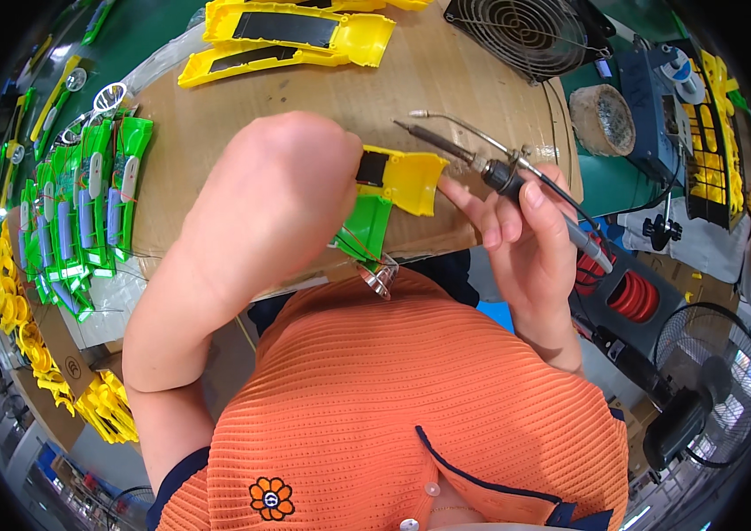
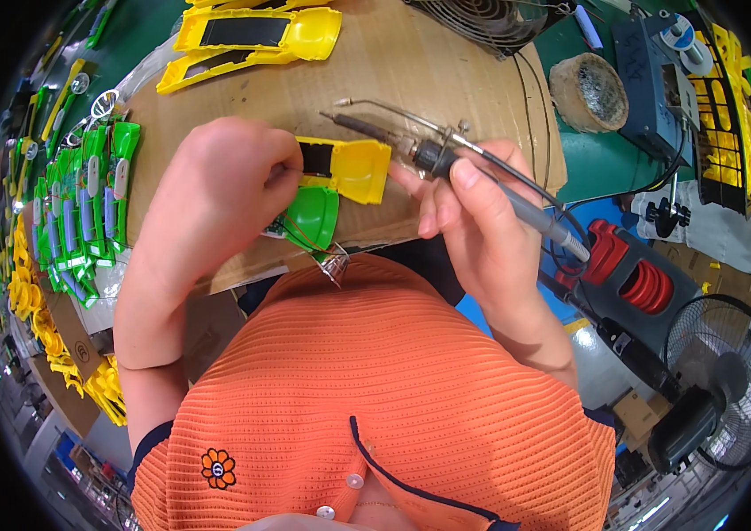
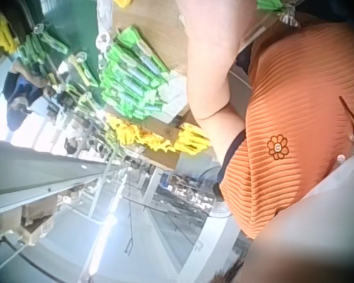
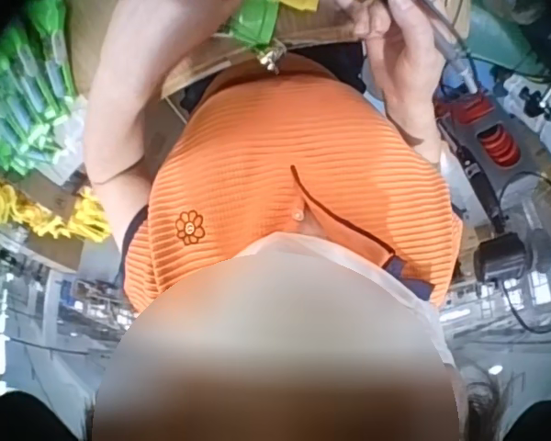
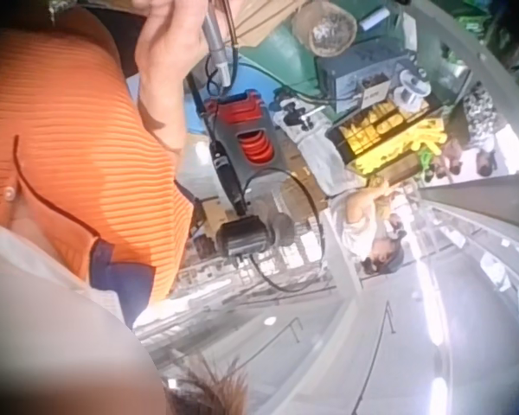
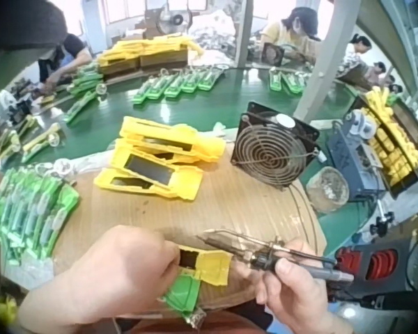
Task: Soldering internal wiring to circuit boards inside flashlight housings on a factory assembly line.
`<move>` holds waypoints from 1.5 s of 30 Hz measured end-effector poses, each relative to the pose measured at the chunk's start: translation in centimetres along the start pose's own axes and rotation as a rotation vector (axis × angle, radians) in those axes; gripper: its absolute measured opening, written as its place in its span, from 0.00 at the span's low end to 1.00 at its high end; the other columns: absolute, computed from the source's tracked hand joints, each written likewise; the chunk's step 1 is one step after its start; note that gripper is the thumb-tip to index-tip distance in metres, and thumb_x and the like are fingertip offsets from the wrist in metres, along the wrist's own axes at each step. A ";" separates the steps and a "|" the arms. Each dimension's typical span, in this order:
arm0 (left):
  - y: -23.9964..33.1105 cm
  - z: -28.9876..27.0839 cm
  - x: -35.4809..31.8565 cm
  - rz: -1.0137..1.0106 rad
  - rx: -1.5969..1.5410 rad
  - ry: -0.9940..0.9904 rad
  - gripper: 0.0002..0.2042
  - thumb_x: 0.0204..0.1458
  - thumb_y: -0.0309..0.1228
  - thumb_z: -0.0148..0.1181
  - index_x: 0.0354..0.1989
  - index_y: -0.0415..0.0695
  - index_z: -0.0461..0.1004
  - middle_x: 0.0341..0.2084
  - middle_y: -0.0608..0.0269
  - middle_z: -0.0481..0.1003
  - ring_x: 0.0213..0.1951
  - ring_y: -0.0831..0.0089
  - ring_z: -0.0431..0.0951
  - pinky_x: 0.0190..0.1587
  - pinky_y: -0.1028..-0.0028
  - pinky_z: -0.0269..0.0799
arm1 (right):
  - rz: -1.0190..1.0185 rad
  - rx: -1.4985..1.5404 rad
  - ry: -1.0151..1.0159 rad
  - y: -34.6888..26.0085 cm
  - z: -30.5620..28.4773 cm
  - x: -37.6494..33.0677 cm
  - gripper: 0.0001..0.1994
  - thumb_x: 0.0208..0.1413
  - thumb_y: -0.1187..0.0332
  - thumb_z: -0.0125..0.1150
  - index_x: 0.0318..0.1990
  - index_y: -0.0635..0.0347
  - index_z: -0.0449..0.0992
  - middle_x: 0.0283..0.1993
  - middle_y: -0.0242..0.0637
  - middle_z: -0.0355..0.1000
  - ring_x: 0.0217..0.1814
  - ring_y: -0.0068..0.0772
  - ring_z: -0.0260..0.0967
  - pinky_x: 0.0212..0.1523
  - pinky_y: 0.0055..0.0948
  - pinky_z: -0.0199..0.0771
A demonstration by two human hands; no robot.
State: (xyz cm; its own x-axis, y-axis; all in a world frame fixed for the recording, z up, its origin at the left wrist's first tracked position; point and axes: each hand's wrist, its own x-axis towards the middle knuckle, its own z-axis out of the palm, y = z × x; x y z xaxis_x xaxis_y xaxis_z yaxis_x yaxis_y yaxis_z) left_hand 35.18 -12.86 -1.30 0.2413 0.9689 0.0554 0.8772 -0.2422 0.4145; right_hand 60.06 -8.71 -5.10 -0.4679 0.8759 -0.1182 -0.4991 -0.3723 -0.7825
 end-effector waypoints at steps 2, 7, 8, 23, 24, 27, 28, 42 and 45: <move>-0.2 -0.2 0.3 -0.047 -0.002 0.045 0.04 0.44 0.26 0.62 0.24 0.38 0.77 0.20 0.51 0.73 0.28 0.50 0.74 0.34 0.58 0.70 | -0.011 0.049 -0.060 0.4 -0.2 1.3 0.05 0.65 0.71 0.51 0.40 0.60 0.63 0.23 0.36 0.66 0.26 0.30 0.69 0.60 0.52 0.71; -0.9 -0.7 0.8 -0.133 0.099 0.076 0.05 0.45 0.26 0.59 0.23 0.37 0.76 0.23 0.48 0.74 0.31 0.48 0.75 0.37 0.55 0.72 | -0.017 0.075 -0.113 1.4 0.2 4.5 0.04 0.64 0.73 0.53 0.41 0.60 0.65 0.24 0.37 0.67 0.26 0.32 0.69 0.58 0.49 0.72; -0.9 -0.7 0.9 -0.187 0.076 0.055 0.06 0.46 0.27 0.58 0.23 0.37 0.77 0.23 0.47 0.74 0.31 0.48 0.76 0.38 0.54 0.72 | -0.020 0.082 -0.115 1.3 0.4 4.6 0.04 0.64 0.73 0.53 0.41 0.60 0.65 0.24 0.37 0.67 0.26 0.32 0.69 0.58 0.49 0.72; -0.1 -2.7 -0.6 -0.234 0.081 -0.042 0.04 0.50 0.26 0.62 0.31 0.38 0.79 0.29 0.52 0.77 0.34 0.53 0.78 0.38 0.62 0.73 | -0.017 -0.132 0.012 0.2 0.4 2.7 0.04 0.65 0.72 0.49 0.36 0.54 0.63 0.18 0.27 0.59 0.22 0.24 0.64 0.68 0.60 0.59; -0.1 -3.3 -1.4 -0.228 0.067 0.034 0.04 0.51 0.27 0.61 0.31 0.39 0.78 0.29 0.53 0.77 0.35 0.53 0.77 0.39 0.60 0.72 | -0.001 -0.119 0.024 0.2 0.4 2.6 0.04 0.65 0.72 0.50 0.36 0.54 0.63 0.18 0.27 0.60 0.22 0.23 0.64 0.68 0.60 0.59; -0.1 -5.3 -3.8 -0.229 0.078 0.106 0.04 0.51 0.26 0.63 0.33 0.41 0.78 0.30 0.57 0.76 0.37 0.57 0.77 0.40 0.61 0.72 | -0.011 -0.157 0.029 0.1 0.4 2.4 0.04 0.65 0.71 0.51 0.37 0.54 0.63 0.18 0.26 0.60 0.21 0.22 0.65 0.69 0.60 0.58; -0.2 -5.6 -4.5 -0.236 0.066 0.172 0.04 0.51 0.25 0.63 0.34 0.41 0.79 0.31 0.56 0.76 0.37 0.57 0.77 0.40 0.62 0.72 | -0.013 -0.165 0.033 0.1 0.5 2.4 0.04 0.65 0.71 0.51 0.37 0.54 0.63 0.17 0.26 0.60 0.21 0.22 0.65 0.69 0.60 0.58; -1.8 -5.5 -8.8 -0.023 0.206 -0.022 0.13 0.35 0.23 0.63 0.35 0.45 0.81 0.32 0.61 0.71 0.43 0.60 0.73 0.44 0.62 0.72 | -0.087 -0.136 0.020 -0.6 0.7 0.7 0.06 0.61 0.72 0.54 0.40 0.60 0.63 0.21 0.34 0.65 0.19 0.24 0.63 0.39 0.39 0.67; -2.3 -4.5 -9.7 -0.002 0.299 -0.044 0.12 0.37 0.25 0.65 0.34 0.44 0.81 0.32 0.62 0.71 0.43 0.60 0.73 0.44 0.61 0.72 | -0.071 -0.078 -0.030 -0.5 0.9 0.0 0.08 0.60 0.74 0.57 0.40 0.62 0.62 0.24 0.38 0.67 0.19 0.26 0.64 0.21 0.28 0.70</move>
State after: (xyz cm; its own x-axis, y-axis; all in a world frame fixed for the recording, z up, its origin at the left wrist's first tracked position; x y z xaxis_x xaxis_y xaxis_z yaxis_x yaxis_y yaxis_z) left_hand 28.93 -21.47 1.31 0.2518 0.9677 0.0125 0.9594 -0.2513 0.1283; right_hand 59.69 -8.82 -4.12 -0.4552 0.8893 -0.0433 -0.4740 -0.2833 -0.8337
